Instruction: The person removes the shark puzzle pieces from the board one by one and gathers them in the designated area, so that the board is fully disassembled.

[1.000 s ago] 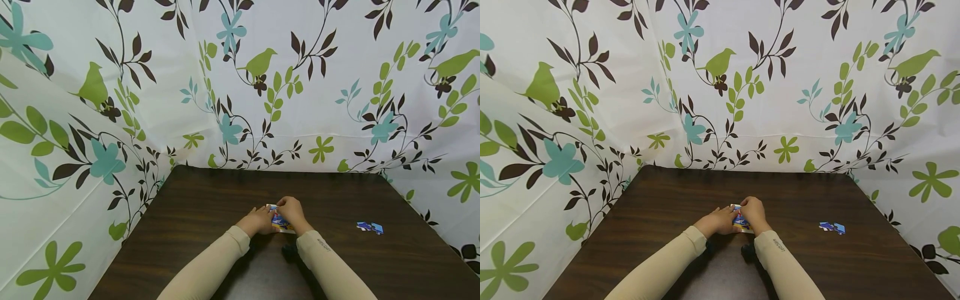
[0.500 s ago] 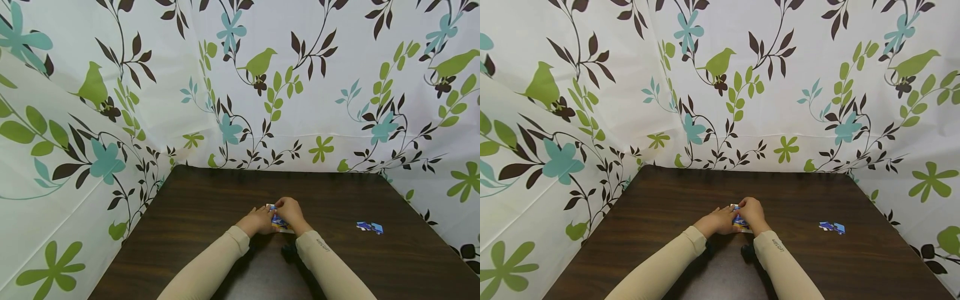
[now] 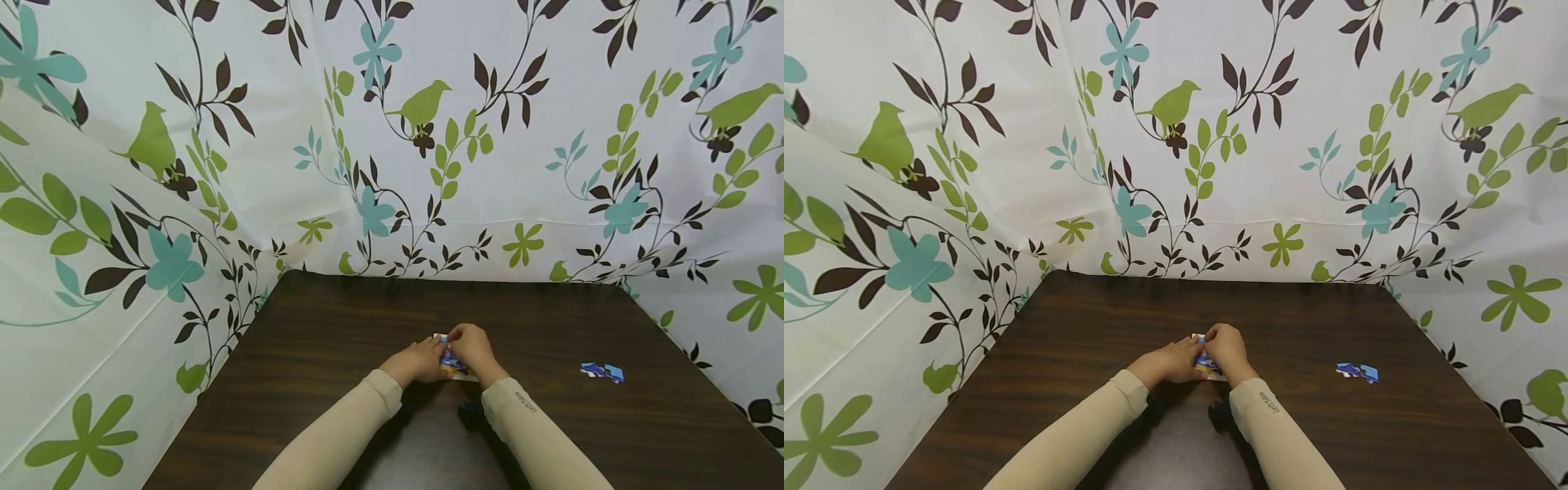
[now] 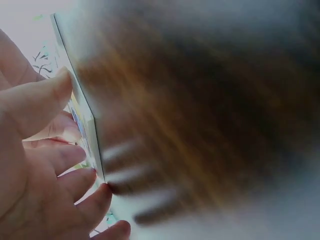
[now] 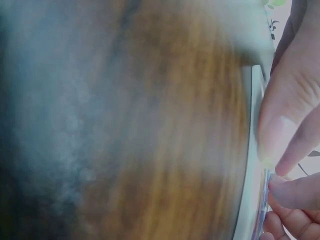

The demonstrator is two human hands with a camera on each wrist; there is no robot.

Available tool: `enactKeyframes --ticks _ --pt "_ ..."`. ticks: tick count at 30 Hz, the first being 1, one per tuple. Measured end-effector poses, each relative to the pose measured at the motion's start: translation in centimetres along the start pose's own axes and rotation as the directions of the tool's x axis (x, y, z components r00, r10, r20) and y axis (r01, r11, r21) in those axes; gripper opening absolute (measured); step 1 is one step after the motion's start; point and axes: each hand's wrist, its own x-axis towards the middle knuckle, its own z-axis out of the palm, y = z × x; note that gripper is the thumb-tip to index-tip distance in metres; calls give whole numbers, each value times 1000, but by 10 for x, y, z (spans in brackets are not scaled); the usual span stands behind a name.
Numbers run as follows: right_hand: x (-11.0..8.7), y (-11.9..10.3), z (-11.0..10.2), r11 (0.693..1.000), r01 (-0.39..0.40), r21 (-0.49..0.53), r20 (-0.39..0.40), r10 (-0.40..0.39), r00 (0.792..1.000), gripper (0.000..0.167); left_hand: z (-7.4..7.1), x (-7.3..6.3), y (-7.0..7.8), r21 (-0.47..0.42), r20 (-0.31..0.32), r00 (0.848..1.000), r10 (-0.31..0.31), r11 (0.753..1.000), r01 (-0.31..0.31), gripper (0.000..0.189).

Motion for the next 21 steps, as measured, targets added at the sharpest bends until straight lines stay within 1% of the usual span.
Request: enactKeyframes --ticks 5,10,16,21 --pt "1 1 1 1000 -11 9 0 11 1000 9 0 -3 -2 19 -7 1000 -9 1000 9 75" --pt "0 0 0 1000 -12 16 2 12 1000 11 1 -8 0 90 -12 1000 -24 996 25 71" --pt "-1 -2 0 999 -33 32 20 33 999 10 2 -13 4 151 11 1000 -27 988 25 71" --pt "-3 -2 0 999 -23 48 25 22 999 11 1 -13 5 181 28 999 -31 983 26 71"
